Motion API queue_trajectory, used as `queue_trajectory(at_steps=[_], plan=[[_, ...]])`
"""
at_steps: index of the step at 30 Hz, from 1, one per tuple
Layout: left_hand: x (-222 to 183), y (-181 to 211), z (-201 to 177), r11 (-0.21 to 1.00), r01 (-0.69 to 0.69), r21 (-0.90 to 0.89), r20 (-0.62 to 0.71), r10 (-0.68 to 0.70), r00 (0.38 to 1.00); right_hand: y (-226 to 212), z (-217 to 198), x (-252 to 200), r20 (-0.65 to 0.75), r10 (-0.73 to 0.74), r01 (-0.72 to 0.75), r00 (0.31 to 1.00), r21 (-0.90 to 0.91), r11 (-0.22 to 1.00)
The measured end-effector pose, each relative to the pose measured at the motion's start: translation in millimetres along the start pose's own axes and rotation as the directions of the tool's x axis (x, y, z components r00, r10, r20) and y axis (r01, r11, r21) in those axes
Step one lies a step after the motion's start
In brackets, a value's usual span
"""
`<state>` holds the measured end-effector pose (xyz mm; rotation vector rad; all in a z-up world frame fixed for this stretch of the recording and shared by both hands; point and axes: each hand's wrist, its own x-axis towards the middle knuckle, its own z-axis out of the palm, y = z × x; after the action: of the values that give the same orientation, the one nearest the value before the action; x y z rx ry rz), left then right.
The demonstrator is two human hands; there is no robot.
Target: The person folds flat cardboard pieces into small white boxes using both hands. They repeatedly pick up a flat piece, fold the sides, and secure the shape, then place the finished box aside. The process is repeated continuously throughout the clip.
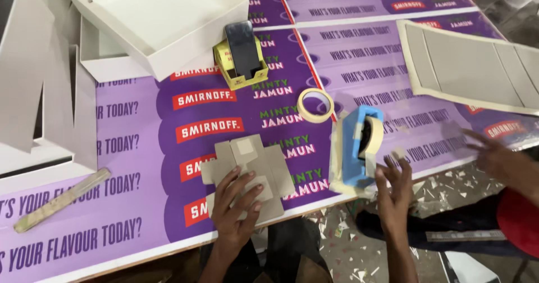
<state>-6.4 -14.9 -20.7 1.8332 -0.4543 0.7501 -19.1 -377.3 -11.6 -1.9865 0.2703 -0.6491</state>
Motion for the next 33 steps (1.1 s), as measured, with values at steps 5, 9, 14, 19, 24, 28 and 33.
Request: queue_trajectory(at_steps=[5, 9, 14, 19, 24, 28, 33], plan=[[2, -5, 5, 0.999, -0.034, -0.014, -0.017, 0.034, 0.999, -36, 13, 16, -0.150, -0.115, 0.132, 0.982, 0.104, 0.986], [4, -8, 3, 0.999, -0.047, 0.006, -0.023, 0.047, 0.999, -55, 13, -8, -0.235, -0.090, 0.137, 0.968, 0.190, 0.972], [5, -2, 7, 0.999, -0.041, 0.007, -0.056, 0.042, 0.998, -44, 2, -42, -0.153, -0.138, 0.029, 0.979, -0.560, 0.828], [14, 7, 1, 0.982, -0.146, 0.121, -0.040, 0.152, 0.988, -14, -18, -64, -0.163, -0.367, 0.149, 0.916, -0.711, 0.687], [29, 10, -13, 0.960, -0.251, 0.127, 0.069, 0.244, 0.967, -4, 22, -106, -0.002, -0.304, 0.291, 0.953, 0.293, 0.911], [25, 9, -19, 0.953, -0.284, 0.108, 0.124, 0.271, 0.955, -32, 76, -116, 0.163, -0.493, 0.451, 0.855, 0.237, 0.860], [9, -3, -19, 0.974, -0.227, -0.015, 0.237, 0.224, 0.945, -105, 108, -102, 0.287, -0.543, 0.425, 0.789, 0.384, 0.820]])
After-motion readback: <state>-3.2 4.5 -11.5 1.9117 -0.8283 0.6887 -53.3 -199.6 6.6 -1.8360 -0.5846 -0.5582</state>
